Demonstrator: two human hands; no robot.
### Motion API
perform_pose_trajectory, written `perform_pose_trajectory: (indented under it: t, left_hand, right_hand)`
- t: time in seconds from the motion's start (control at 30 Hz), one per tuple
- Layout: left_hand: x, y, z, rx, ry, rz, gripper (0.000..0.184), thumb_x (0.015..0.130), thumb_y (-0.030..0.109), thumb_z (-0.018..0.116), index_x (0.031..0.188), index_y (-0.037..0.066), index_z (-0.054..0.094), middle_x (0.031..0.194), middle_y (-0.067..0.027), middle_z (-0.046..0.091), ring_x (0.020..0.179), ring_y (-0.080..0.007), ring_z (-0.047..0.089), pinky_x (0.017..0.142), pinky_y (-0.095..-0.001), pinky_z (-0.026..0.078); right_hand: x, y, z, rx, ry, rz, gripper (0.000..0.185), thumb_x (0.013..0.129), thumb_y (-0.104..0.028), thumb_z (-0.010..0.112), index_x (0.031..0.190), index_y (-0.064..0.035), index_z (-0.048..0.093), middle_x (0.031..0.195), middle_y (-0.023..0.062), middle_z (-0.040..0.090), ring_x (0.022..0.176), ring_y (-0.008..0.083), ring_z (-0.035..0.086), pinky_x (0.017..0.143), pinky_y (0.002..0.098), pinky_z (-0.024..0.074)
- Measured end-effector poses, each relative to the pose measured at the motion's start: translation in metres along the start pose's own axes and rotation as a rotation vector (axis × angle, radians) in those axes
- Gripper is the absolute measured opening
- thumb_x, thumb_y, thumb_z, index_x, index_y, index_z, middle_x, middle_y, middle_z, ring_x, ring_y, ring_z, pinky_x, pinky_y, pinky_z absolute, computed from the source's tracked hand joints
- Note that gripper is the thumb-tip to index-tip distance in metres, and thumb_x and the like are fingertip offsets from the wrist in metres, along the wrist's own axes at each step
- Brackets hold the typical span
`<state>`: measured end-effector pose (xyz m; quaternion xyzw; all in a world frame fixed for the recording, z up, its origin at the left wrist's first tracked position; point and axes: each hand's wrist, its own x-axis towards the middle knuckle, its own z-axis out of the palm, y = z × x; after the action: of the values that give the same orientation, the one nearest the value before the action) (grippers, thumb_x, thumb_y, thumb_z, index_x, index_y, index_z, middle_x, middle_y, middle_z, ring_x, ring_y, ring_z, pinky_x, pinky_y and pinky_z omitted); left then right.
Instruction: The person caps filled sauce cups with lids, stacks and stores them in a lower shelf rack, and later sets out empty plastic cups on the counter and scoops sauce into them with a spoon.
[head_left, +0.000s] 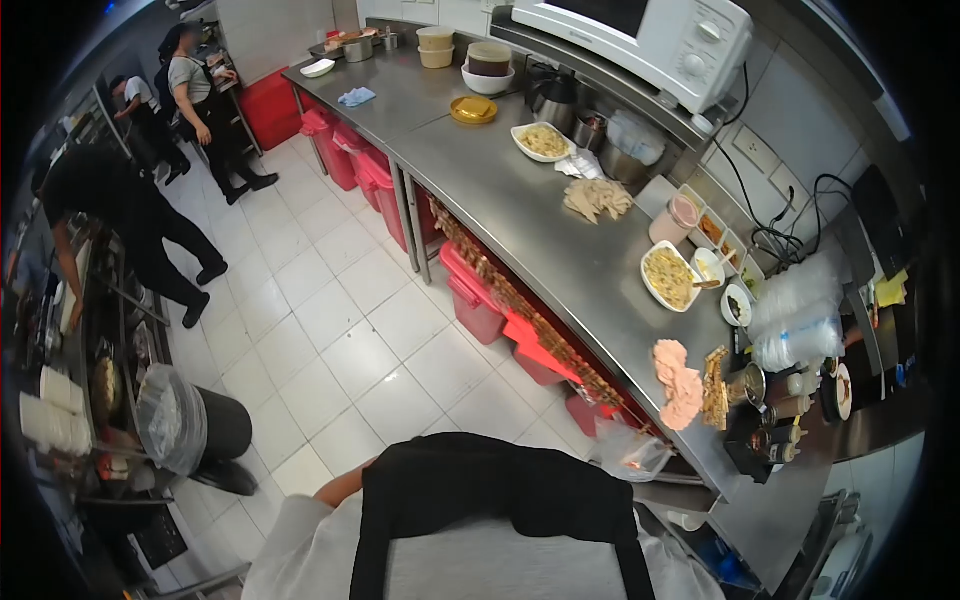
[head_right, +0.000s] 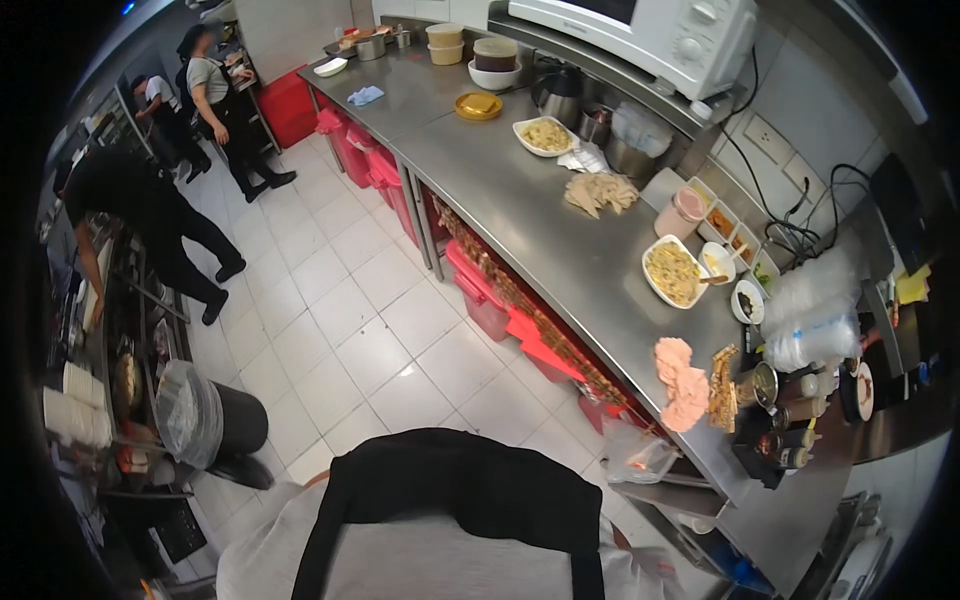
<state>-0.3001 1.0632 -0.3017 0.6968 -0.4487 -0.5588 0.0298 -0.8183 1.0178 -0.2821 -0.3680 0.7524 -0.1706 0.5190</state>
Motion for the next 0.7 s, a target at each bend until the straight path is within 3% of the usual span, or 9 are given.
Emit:
perform_pose_trajectory:
  t: [0.07, 0.13, 0.2, 0.27, 0.3, 0.4, 0.53, 0.6, 0.7]
  left_hand:
    - [0.008, -0.034, -0.034, -0.045, 0.033, -0.038, 0.054, 0.08, 0.044, 0.063, 0.121, 0.009, 0.056, 0.093, -0.011, 0.069, 0.087, -0.024, 0.066, 0.079, -0.0329, 0.051]
    - [0.026, -0.072, -0.061, -0.084, 0.077, -0.066, 0.054, 0.08, 0.044, 0.063, 0.121, 0.009, 0.056, 0.093, -0.0111, 0.069, 0.087, -0.024, 0.066, 0.079, -0.033, 0.051]
    - [0.041, -0.111, -0.089, -0.103, 0.114, -0.084, 0.054, 0.081, 0.044, 0.063, 0.121, 0.009, 0.056, 0.093, -0.0112, 0.069, 0.087, -0.024, 0.066, 0.079, -0.033, 0.051]
    - [-0.021, -0.058, -0.15, -0.017, 0.118, -0.036, 0.052, 0.082, 0.043, 0.062, 0.121, 0.008, 0.056, 0.098, -0.0135, 0.067, 0.09, -0.0243, 0.065, 0.08, -0.0333, 0.051]
    - [0.006, -0.094, -0.153, -0.141, 0.142, 0.091, 0.05, 0.084, 0.041, 0.06, 0.121, 0.008, 0.056, 0.105, -0.0166, 0.065, 0.094, -0.0244, 0.064, 0.08, -0.0339, 0.05]
    - [0.024, -0.075, -0.184, -0.373, 0.128, -0.069, 0.051, 0.084, 0.038, 0.063, 0.124, 0.008, 0.053, 0.108, -0.0176, 0.063, 0.094, -0.026, 0.063, 0.081, -0.036, 0.05]
    - [0.052, -0.021, -0.216, -0.422, 0.098, 0.015, 0.054, 0.081, 0.039, 0.066, 0.124, 0.009, 0.054, 0.109, -0.0176, 0.063, 0.094, -0.0281, 0.063, 0.081, -0.0374, 0.05]
    - [0.072, -0.001, -0.234, -0.39, 0.085, 0.031, 0.054, 0.081, 0.039, 0.066, 0.124, 0.009, 0.054, 0.109, -0.0175, 0.063, 0.094, -0.0283, 0.063, 0.081, -0.0375, 0.05]
    - [0.097, 0.016, -0.267, -0.327, 0.109, 0.017, 0.054, 0.081, 0.039, 0.066, 0.123, 0.009, 0.054, 0.109, -0.0175, 0.063, 0.094, -0.0284, 0.063, 0.081, -0.0376, 0.05]
  right_hand:
    - [-0.006, -0.076, 0.07, -0.223, -0.461, -0.277, 0.041, 0.082, -0.028, 0.061, 0.117, -0.0074, 0.055, 0.105, 0.0166, 0.058, 0.095, 0.0307, 0.059, 0.082, 0.0406, 0.0476]
    - [-0.014, -0.151, 0.121, -0.309, -0.633, -0.472, 0.036, 0.082, -0.023, 0.062, 0.114, -0.0087, 0.057, 0.102, 0.0135, 0.061, 0.091, 0.0271, 0.061, 0.081, 0.038, 0.0486]
    - [-0.016, -0.21, 0.145, -0.348, -0.497, -0.584, 0.032, 0.081, -0.019, 0.063, 0.112, -0.0101, 0.06, 0.099, 0.0105, 0.063, 0.088, 0.0236, 0.063, 0.079, 0.0355, 0.0496]
    - [-0.03, -0.262, 0.147, -0.394, -0.225, -0.644, 0.018, 0.079, -0.014, 0.064, 0.096, -0.0106, 0.066, 0.092, 0.0119, 0.064, 0.083, 0.0246, 0.063, 0.075, 0.0342, 0.0498]
    - [-0.028, -0.276, 0.144, -0.339, -0.161, -0.768, 0.012, 0.079, -0.014, 0.066, 0.09, -0.0098, 0.066, 0.092, 0.0102, 0.064, 0.081, 0.0222, 0.062, 0.072, 0.0322, 0.0493]
    - [-0.047, -0.347, 0.123, -0.296, 0.036, -1.045, 0.012, 0.075, -0.015, 0.07, 0.08, -0.007, 0.064, 0.089, 0.0101, 0.063, 0.082, 0.0246, 0.061, 0.072, 0.033, 0.049]
    - [-0.03, -0.45, 0.091, -0.142, 0.184, -0.956, 0.016, 0.073, -0.012, 0.074, 0.078, -0.0043, 0.061, 0.081, 0.0079, 0.058, 0.076, 0.0212, 0.058, 0.065, 0.0314, 0.0488]
    - [-0.012, -0.499, 0.084, -0.027, 0.255, -0.966, 0.016, 0.076, -0.008, 0.071, 0.087, -0.0018, 0.061, 0.085, 0.0065, 0.058, 0.071, 0.013, 0.057, 0.062, 0.0246, 0.0481]
    - [0.038, -0.56, 0.098, 0.153, 0.189, -1.008, 0.021, 0.077, -0.004, 0.067, 0.097, -0.0025, 0.061, 0.095, 0.0065, 0.058, 0.077, 0.0117, 0.058, 0.064, 0.0245, 0.0492]
